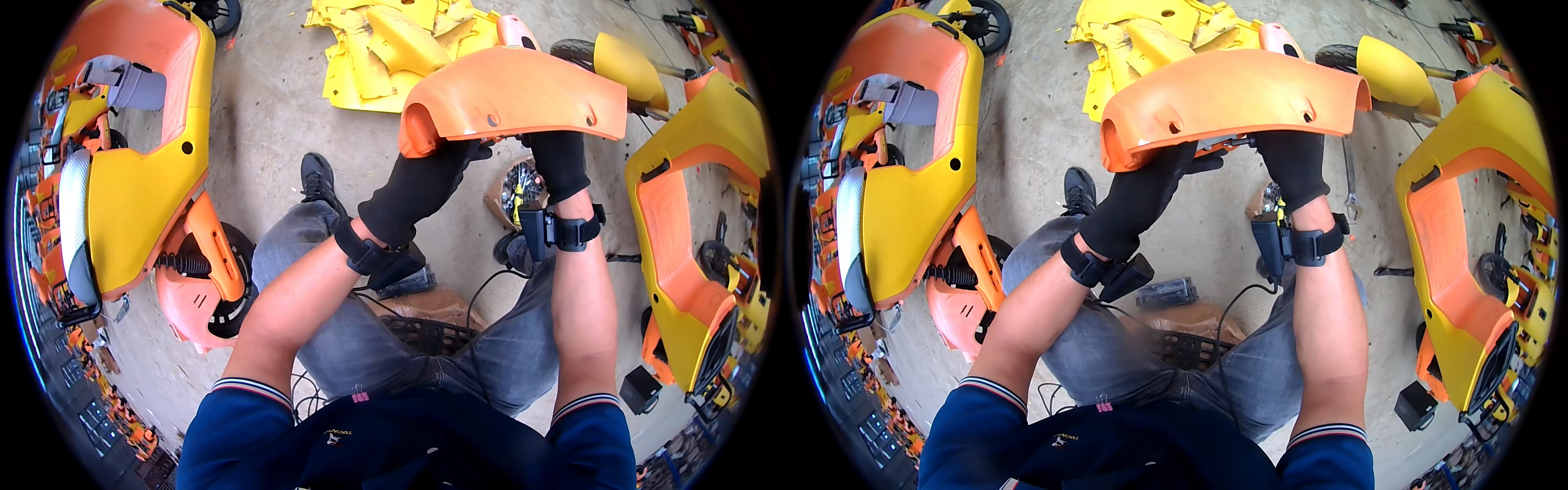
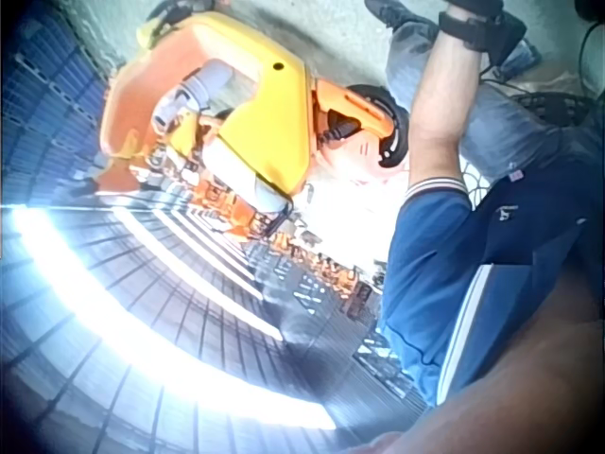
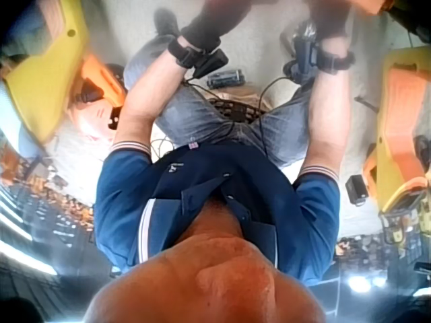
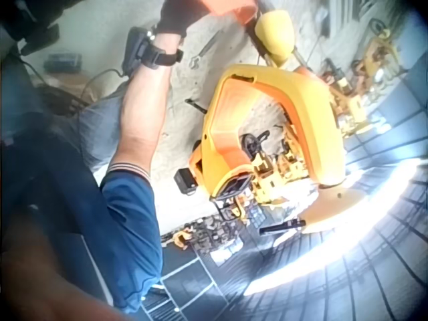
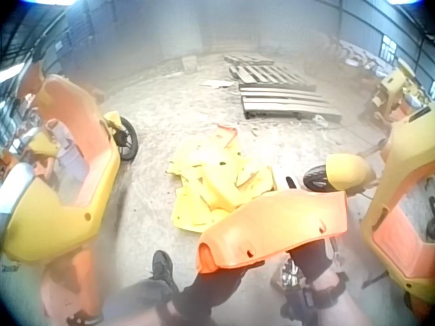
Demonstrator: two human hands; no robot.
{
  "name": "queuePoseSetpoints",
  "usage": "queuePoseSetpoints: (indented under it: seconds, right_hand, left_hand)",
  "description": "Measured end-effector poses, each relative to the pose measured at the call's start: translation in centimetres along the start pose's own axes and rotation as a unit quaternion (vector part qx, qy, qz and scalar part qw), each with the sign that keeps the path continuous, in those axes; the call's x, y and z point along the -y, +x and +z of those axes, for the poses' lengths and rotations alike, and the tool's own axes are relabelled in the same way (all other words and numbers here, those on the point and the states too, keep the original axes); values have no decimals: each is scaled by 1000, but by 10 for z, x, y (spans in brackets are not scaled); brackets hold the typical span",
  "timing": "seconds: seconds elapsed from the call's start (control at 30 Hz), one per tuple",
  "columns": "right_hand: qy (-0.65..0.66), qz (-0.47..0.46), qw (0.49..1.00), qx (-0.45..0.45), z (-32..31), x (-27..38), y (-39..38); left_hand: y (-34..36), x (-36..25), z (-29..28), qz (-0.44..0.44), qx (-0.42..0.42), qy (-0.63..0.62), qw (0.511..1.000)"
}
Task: The person sits on the floor and uses a screwdriver to remove screws from yellow and orange scooter body panels. They detach a metal bracket from an orange panel and then work on a yellow panel, removing screws and setting the parts aside.
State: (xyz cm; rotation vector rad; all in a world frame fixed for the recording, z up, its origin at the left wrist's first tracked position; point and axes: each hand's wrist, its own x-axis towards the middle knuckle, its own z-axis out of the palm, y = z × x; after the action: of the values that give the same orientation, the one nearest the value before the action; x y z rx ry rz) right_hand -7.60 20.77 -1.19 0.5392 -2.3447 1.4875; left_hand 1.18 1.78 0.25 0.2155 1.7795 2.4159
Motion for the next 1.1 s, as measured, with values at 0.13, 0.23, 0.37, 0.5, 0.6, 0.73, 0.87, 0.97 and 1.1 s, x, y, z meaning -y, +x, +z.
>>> queuePoseSetpoints:
  seconds: [0.13, 0.23, 0.37, 0.5, 0.6, 0.73, 0.87, 0.97, 1.1]
  right_hand:
    - [10, 31, 999, 27, 0, -5, 1]
    - [-16, 50, 997, 59, -6, -26, -10]
    - [-59, 55, 994, 71, -9, -24, -16]
    - [-27, 50, 997, 58, -7, -12, -10]
    - [41, 17, 998, 45, -3, -13, 1]
    - [23, 20, 998, 49, -3, -32, 0]
    - [-68, -30, 997, 35, -3, -28, -1]
    - [-26, 70, 996, 56, -5, -8, -4]
    - [-129, -12, 989, 67, -8, -15, -1]
  left_hand:
    - [-1, 0, 2, -4, 1, -22, 1000]
    - [-1, -1, 2, -6, 1, -25, 1000]
    - [0, 0, 1, -9, -7, -28, 1000]
    - [0, -1, 1, -13, -6, -27, 1000]
    - [0, 2, 1, -6, 7, -41, 999]
    - [1, 2, 1, -3, -3, -36, 999]
    - [1, -2, 3, -20, -13, -63, 998]
    - [2, -5, 2, -14, -11, -83, 996]
    - [2, -6, 3, -11, -14, -88, 996]
